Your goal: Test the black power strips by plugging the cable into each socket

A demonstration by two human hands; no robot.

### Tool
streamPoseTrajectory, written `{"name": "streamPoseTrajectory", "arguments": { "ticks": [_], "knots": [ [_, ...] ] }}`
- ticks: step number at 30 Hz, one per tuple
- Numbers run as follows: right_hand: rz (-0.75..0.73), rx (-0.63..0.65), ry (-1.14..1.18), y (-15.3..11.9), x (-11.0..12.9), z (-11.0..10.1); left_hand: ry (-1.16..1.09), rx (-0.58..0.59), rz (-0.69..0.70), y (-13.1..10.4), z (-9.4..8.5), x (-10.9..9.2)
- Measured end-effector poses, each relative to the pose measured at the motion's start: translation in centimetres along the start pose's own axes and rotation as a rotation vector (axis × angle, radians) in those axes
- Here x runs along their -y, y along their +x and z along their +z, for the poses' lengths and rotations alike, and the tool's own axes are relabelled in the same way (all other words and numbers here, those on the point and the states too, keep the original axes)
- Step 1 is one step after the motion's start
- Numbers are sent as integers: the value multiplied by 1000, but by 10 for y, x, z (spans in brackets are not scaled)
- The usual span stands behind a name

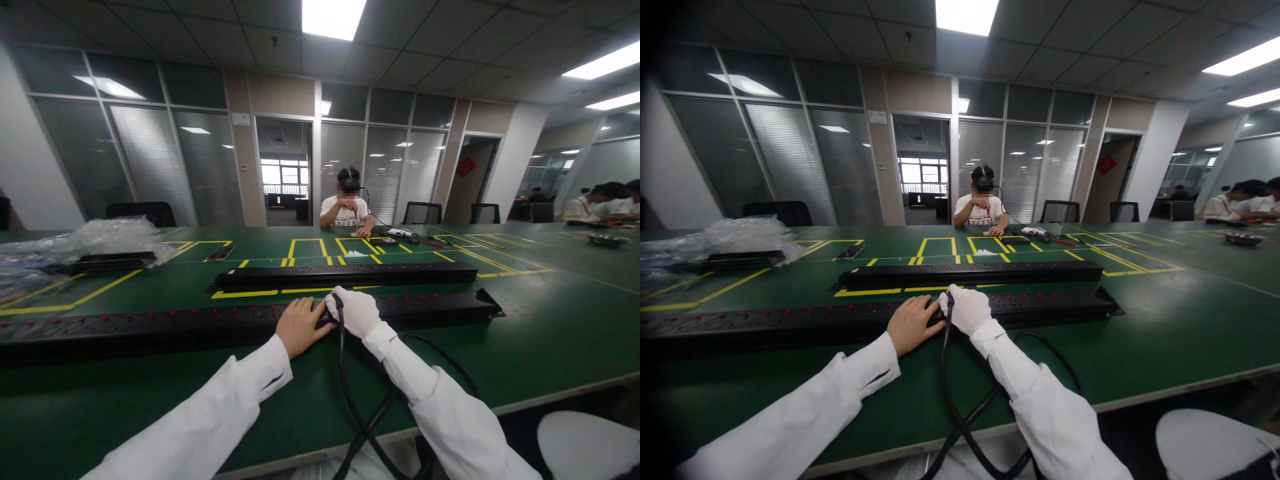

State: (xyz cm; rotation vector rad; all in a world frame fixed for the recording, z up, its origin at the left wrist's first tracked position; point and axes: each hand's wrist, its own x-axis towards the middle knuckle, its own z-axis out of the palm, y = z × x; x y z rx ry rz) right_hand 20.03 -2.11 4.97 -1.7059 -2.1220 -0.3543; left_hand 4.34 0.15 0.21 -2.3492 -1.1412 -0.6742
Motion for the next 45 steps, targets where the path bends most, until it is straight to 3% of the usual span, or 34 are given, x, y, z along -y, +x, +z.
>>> {"name": "streamPoseTrajectory", "arguments": {
  "ticks": [13, 22, 31, 39, 45],
  "knots": [
    [-24, -47, 19, 4, -11, 15, 19, 14, -3, 0, 2, 0],
    [8, 45, 202, 20, -18, 18, 5, -21, -3, 0, 3, 0],
    [44, -73, -4, 8, -10, 22, 30, -13, 8, 0, 3, 0],
    [-37, -74, -28, 4, -7, 12, 15, 9, 2, 0, 1, 0],
    [-9, -59, -21, 5, -8, 14, 14, 0, 5, 0, 3, 1]
  ]
}}
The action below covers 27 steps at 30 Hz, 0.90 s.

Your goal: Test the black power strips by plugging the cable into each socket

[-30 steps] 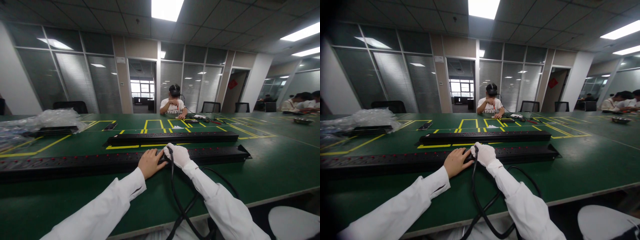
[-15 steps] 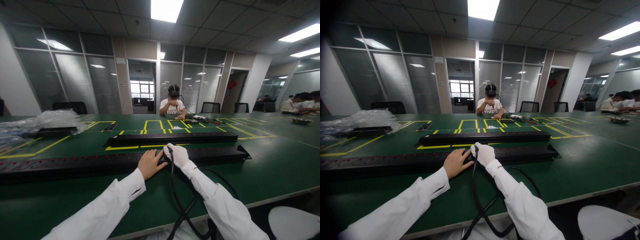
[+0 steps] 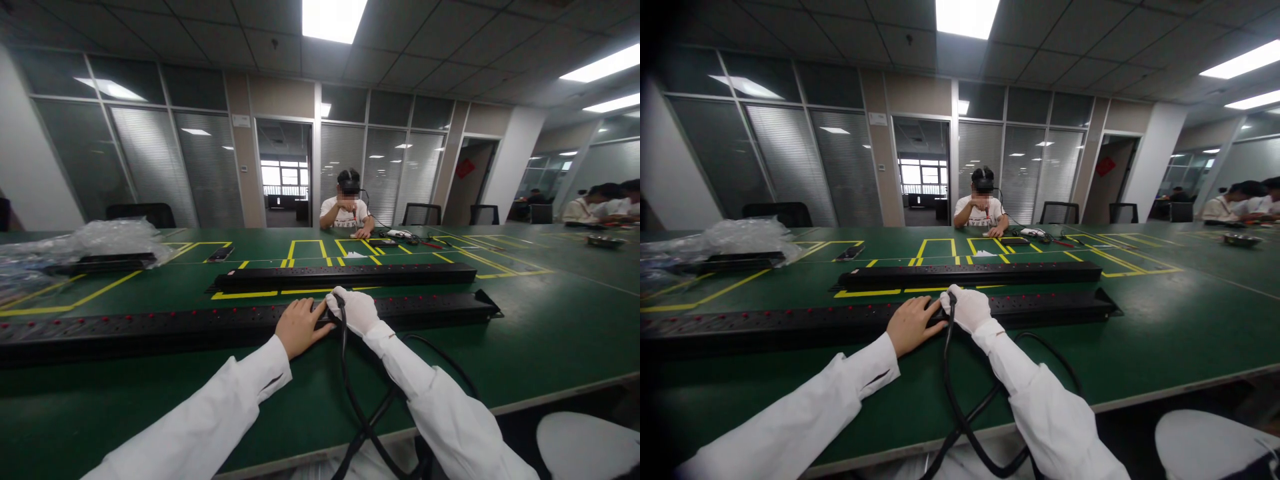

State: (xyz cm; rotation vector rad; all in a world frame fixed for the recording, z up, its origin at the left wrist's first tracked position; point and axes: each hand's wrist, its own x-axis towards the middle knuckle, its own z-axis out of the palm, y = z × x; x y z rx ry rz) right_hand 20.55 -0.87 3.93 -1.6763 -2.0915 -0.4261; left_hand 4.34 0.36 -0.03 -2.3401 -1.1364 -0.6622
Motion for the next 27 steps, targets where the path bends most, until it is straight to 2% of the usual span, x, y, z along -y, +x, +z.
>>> {"name": "streamPoseTrajectory", "arguments": {
  "ticks": [27],
  "knots": [
    [-10, 34, -3, -1, 2, -7, -9, 0, -2, 0, -2, 0]
  ]
}}
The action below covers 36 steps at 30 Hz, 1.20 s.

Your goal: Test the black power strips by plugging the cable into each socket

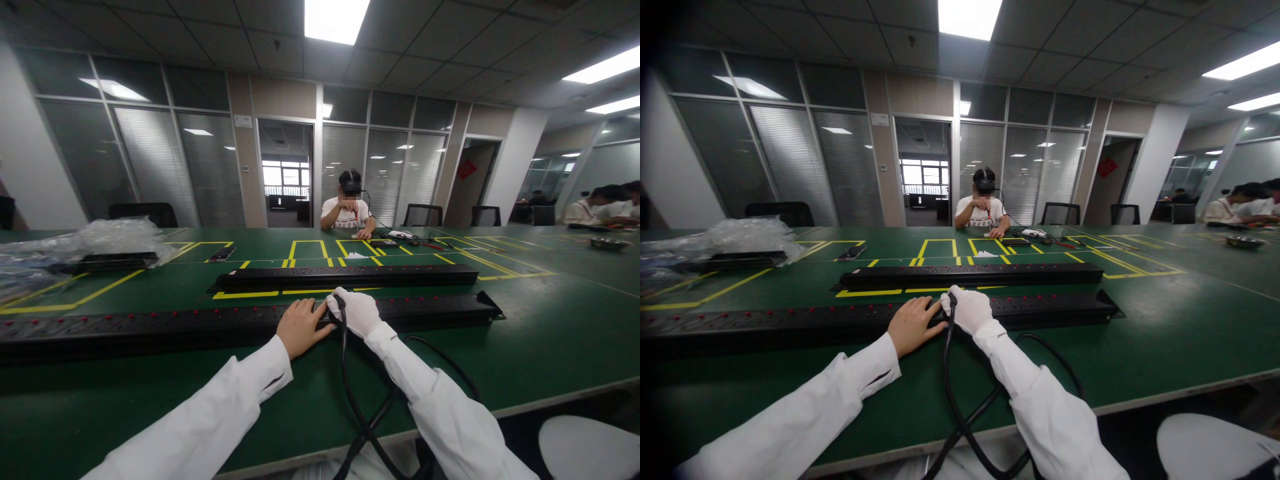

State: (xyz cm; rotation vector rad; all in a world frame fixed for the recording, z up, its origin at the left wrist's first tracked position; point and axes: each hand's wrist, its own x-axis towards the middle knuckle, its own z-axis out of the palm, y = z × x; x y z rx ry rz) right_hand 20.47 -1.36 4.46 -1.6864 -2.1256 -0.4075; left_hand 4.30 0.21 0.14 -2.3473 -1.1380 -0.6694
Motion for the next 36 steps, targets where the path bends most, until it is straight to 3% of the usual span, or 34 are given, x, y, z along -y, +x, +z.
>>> {"name": "streamPoseTrajectory", "arguments": {
  "ticks": [28, 36],
  "knots": [
    [14, 9, 17, 0, 0, 0, -15, -3, -8, 0, 1, 0],
    [35, 35, 119, 14, -5, 3, -13, -7, -3, 0, 3, 1]
  ]
}}
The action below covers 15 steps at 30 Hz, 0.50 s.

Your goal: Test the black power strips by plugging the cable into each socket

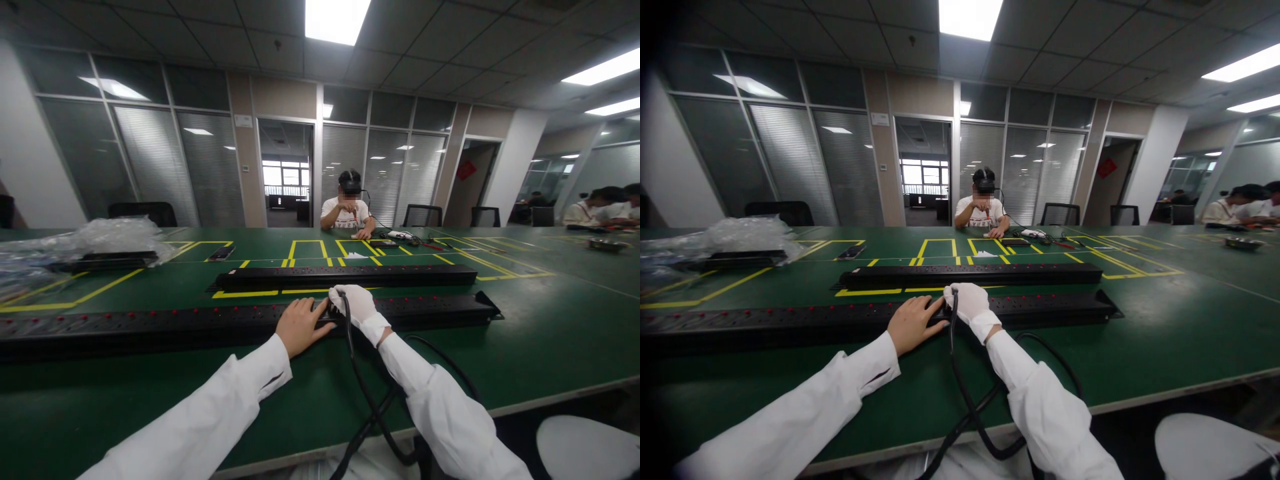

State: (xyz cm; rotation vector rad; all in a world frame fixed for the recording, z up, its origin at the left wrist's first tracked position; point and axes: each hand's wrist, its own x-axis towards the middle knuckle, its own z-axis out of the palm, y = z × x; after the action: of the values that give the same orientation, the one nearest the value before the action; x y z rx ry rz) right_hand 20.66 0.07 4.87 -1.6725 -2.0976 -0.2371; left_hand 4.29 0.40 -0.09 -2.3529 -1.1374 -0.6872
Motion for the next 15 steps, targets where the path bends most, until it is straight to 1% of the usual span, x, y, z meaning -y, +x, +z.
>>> {"name": "streamPoseTrajectory", "arguments": {
  "ticks": [3, 6, 11, 15],
  "knots": [
    [-15, 20, 35, 4, 0, -1, 1, 0, 0, 0, 0, 0],
    [-8, -4, 24, 1, 1, -1, -1, -6, 0, 0, 0, 0],
    [-6, -43, -70, -10, 3, -1, 3, 5, 5, 0, -1, -1],
    [-60, -65, -118, -15, 5, -3, 10, 19, 1, 0, -3, -1]
  ]
}}
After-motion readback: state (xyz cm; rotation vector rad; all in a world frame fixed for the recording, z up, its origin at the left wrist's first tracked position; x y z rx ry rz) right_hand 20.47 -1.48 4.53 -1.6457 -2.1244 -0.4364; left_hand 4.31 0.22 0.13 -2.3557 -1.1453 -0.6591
